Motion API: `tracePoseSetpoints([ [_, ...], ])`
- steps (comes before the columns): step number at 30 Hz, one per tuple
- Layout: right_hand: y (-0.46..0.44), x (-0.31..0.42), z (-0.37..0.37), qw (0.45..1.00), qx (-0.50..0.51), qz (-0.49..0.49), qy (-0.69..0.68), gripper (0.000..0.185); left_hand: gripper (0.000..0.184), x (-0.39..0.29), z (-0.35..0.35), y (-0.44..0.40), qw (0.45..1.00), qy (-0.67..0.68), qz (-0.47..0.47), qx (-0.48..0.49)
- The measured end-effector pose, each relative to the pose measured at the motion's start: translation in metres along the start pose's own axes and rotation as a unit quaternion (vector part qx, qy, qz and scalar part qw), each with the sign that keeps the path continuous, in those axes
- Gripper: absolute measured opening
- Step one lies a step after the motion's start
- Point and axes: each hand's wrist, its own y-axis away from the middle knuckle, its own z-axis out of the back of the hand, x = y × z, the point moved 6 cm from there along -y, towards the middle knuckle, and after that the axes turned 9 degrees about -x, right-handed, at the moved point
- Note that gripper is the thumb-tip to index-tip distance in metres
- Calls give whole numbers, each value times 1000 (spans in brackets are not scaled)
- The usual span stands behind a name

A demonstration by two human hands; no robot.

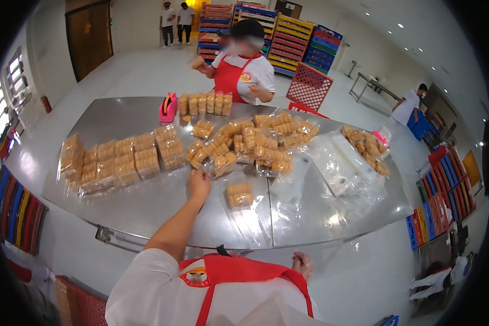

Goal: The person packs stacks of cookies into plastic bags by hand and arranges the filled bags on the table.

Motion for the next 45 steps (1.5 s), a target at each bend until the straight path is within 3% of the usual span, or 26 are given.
tracePoseSetpoints([
  [2,2,-2,8,999,9,-40,25,20,18,-10,4,4,997,12,-48,-59],
  [5,-5,19,26,996,0,-30,89,19,19,-110,57,-1,929,-28,-353,-111],
  [9,-36,87,31,995,23,7,93,24,20,-202,112,5,881,-52,-464,76],
  [12,-58,128,2,991,126,-10,-37,44,20,-238,146,21,856,27,-491,161],
  [13,-62,146,-14,972,161,-36,-165,50,21,-244,155,30,848,55,-490,196],
  [15,-65,183,-45,881,226,-87,-407,60,22,-246,163,53,832,108,-493,231],
  [17,-63,195,-78,814,323,-114,-468,66,22,-243,165,80,816,159,-505,232],
  [18,-62,199,-91,776,370,-126,-496,69,21,-238,165,85,830,168,-474,240],
  [22,-38,189,-118,784,454,-148,-396,38,13,-206,165,99,881,217,-342,244],
  [23,-35,190,-122,800,435,-128,-392,24,13,-198,167,101,891,223,-311,243],
  [24,-30,193,-128,782,441,-155,-412,23,14,-190,169,104,901,229,-278,243],
  [26,-24,197,-139,743,450,-207,-450,21,15,-161,164,107,920,309,-74,228],
  [30,-20,195,-153,743,440,-252,-436,20,17,-118,150,126,830,399,254,295],
  [33,-19,207,-155,749,436,-273,-417,18,16,-114,148,141,734,486,372,295],
  [36,-17,212,-155,771,411,-288,-392,17,15,-110,152,141,709,505,425,250],
  [39,-16,204,-160,749,446,-271,-407,17,13,-98,145,142,716,504,423,236],
  [42,-22,203,-156,787,436,-227,-373,16,10,-100,145,141,740,489,408,216],
  [45,-27,206,-151,776,425,-231,-406,16,9,-108,147,136,755,497,376,202],
])
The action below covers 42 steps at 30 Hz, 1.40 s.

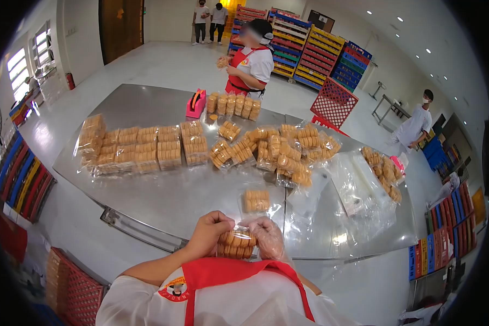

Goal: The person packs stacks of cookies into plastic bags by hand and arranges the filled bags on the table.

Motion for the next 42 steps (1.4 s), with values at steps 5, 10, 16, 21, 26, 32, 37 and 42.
tracePoseSetpoints([
  [5,0,6,5,996,-1,52,71,18,11,3,-17,2,996,-91,3,24],
  [10,3,1,5,990,-15,23,136,18,13,14,-15,5,995,-94,24,17],
  [16,2,0,9,994,-7,-23,110,23,8,15,2,-4,995,-79,-59,-15],
  [21,1,21,8,979,-21,10,202,31,15,-40,-18,14,854,-396,-336,21],
  [26,-46,60,4,937,-24,191,293,37,24,-86,-37,-9,779,-475,-408,27],
  [32,-77,92,-20,976,-38,136,166,24,28,-114,-50,-39,837,-394,-379,15],
  [37,-96,53,-2,990,5,77,122,25,28,-99,-38,-51,858,-400,-322,13],
  [42,-58,-1,6,981,5,49,187,23,27,-46,1,-35,872,-402,-280,13],
])
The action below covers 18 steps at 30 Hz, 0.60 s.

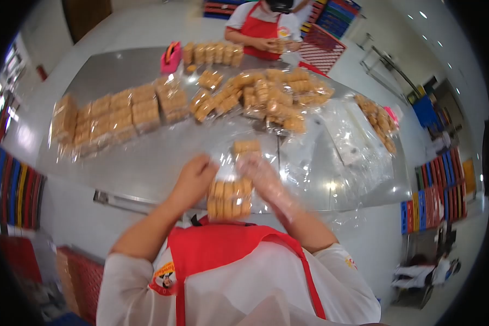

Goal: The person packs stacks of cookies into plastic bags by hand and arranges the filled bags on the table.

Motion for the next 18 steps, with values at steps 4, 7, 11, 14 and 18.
tracePoseSetpoints([
  [4,34,-36,-5,994,34,-83,56,9,19,18,-8,42,969,111,208,71],
  [7,47,-49,-17,977,18,-167,-132,4,13,29,-18,56,897,288,330,63],
  [11,61,-10,-13,957,46,-181,-220,5,6,20,-29,54,862,379,332,55],
  [14,63,-33,-9,941,104,-204,-247,6,14,49,-35,55,873,312,348,138],
  [18,62,-33,4,986,74,-20,-151,9,27,19,-36,58,887,262,351,148],
])
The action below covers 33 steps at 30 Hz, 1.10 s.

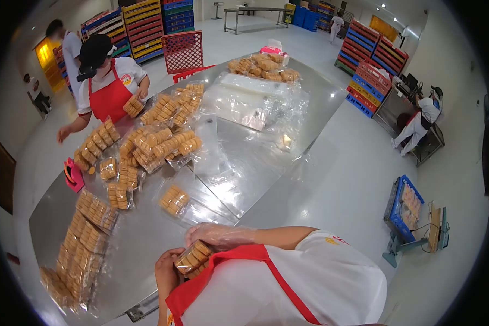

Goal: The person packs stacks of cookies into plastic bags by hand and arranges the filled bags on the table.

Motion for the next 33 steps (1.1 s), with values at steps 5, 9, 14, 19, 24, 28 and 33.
tracePoseSetpoints([
  [5,23,37,6,900,-3,314,302,16,34,-27,-13,19,994,-92,-58,29],
  [9,34,29,2,990,-53,-131,-6,34,41,-25,1,4,915,-301,-250,95],
  [14,39,22,3,990,-46,-135,17,47,58,-47,-13,23,859,-432,-257,99],
  [19,40,29,-6,982,-67,-175,-29,60,60,-41,-9,21,847,-468,-241,80],
  [24,28,27,-6,967,11,-62,-246,79,49,-18,-9,-4,977,-199,-58,49],
  [28,14,64,10,948,-87,89,-292,81,48,-22,-75,-28,991,-19,-41,130],
  [33,41,73,73,879,-212,134,-405,75,48,-24,-111,-43,940,-274,-145,144],
])
